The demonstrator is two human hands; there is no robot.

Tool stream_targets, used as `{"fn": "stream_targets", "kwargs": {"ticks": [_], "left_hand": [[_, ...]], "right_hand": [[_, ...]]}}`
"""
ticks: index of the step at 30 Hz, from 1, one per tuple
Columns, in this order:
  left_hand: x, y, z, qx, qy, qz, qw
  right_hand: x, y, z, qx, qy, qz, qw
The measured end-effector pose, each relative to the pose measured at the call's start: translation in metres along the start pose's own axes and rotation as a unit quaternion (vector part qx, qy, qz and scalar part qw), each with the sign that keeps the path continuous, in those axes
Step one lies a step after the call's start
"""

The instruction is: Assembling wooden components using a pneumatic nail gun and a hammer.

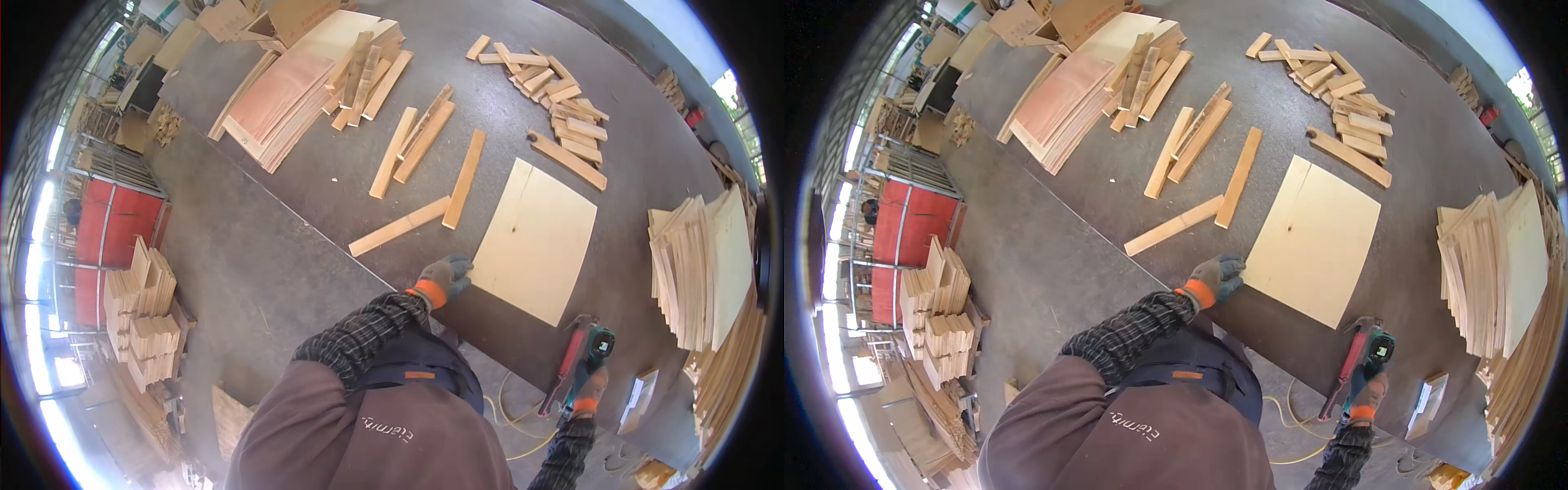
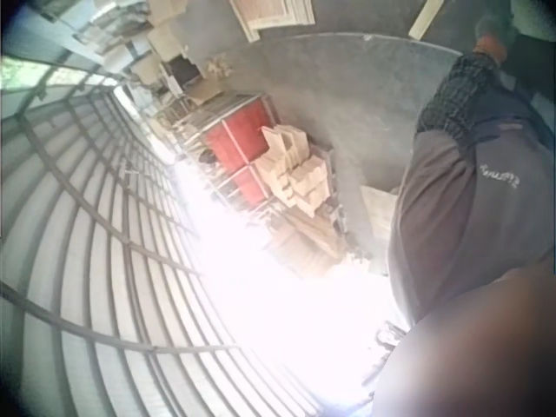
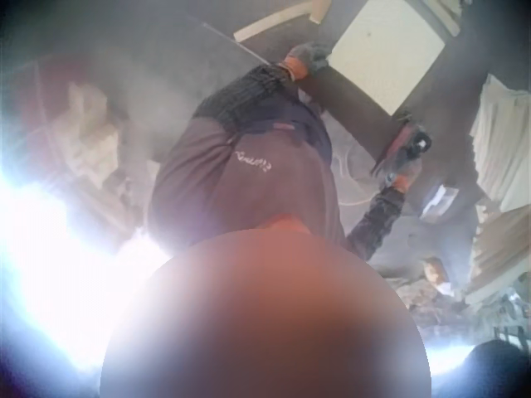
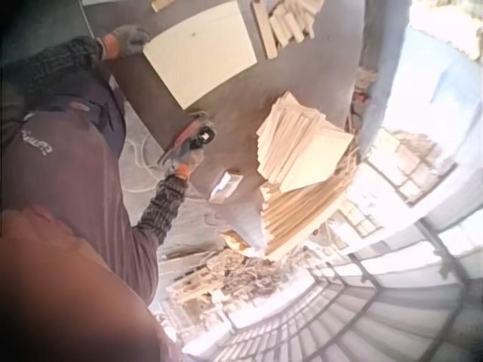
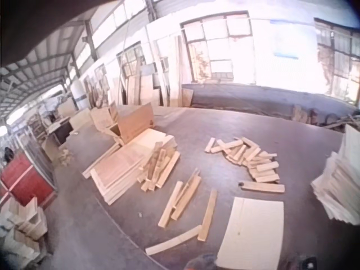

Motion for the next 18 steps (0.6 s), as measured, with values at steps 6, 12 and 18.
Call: {"fn": "stream_targets", "kwargs": {"ticks": [6,12,18], "left_hand": [[-0.029,0.160,0.091,-0.015,0.092,-0.222,0.971],[-0.143,0.261,0.107,-0.108,0.170,-0.202,0.958],[-0.203,0.255,0.171,-0.132,0.257,-0.023,0.957]], "right_hand": [[-0.010,-0.032,0.062,0.096,0.001,0.012,0.995],[-0.015,-0.083,0.058,0.066,-0.120,0.054,0.989],[0.007,-0.102,0.094,0.085,0.033,0.021,0.996]]}}
Point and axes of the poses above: each hand's wrist, its own x-axis away from the middle knuckle, its own y-axis out of the back of the hand, z = x × y, the point moved 10 cm from there along -x, towards the middle knuckle, and after that the axes turned 5 degrees about z, right-handed, at the moved point
